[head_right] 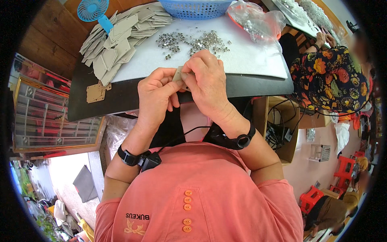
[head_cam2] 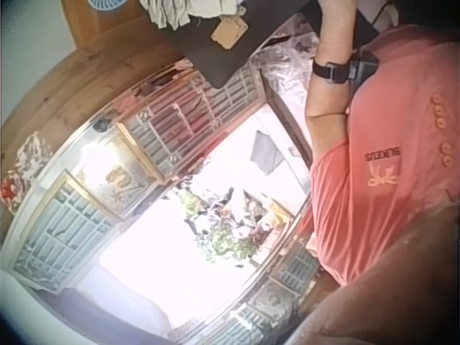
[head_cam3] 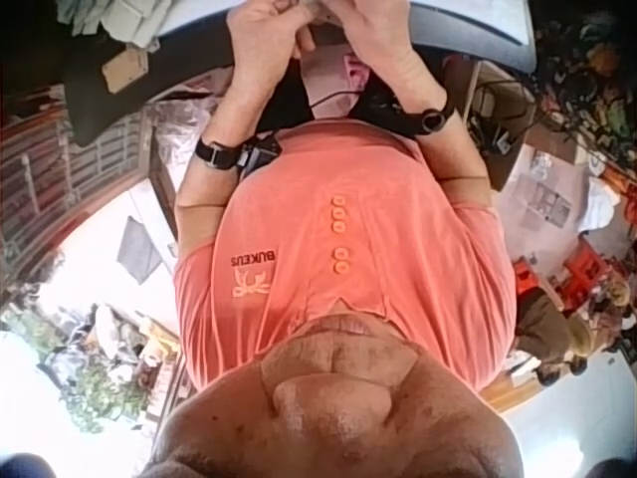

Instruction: Manually attaching small metal eyelets or decorative components to shoe leather components.

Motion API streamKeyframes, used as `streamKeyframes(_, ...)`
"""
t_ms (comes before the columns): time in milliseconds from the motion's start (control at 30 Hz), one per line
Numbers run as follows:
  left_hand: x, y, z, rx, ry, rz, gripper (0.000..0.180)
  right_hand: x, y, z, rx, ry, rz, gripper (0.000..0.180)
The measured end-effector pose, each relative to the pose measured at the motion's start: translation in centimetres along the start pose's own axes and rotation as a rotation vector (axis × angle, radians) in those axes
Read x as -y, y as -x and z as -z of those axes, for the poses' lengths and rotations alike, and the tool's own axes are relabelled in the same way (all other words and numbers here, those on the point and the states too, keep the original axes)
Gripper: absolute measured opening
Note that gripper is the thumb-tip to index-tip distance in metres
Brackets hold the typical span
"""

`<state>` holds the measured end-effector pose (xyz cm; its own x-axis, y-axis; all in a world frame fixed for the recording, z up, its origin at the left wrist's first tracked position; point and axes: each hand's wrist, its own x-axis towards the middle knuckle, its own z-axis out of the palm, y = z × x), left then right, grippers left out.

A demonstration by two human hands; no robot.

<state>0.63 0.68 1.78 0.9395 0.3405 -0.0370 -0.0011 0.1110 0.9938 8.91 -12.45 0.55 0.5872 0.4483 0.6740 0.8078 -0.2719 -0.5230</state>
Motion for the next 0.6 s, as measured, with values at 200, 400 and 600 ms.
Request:
streamKeyframes(200,0.03,0.09,-0.05,-0.003,0.003,0.002,0.017,0.34,-0.19,0.08,0.003,0.044,0.034,0.011)
streamKeyframes(400,0.36,0.22,-0.1,-0.006,0.039,-0.016,0.018,0.55,-0.34,0.09,0.023,0.07,0.023,0.011)
streamKeyframes(600,0.5,0.27,-0.1,-0.007,0.04,-0.052,0.02,0.46,-0.56,0.27,0.077,0.035,0.013,0.011)
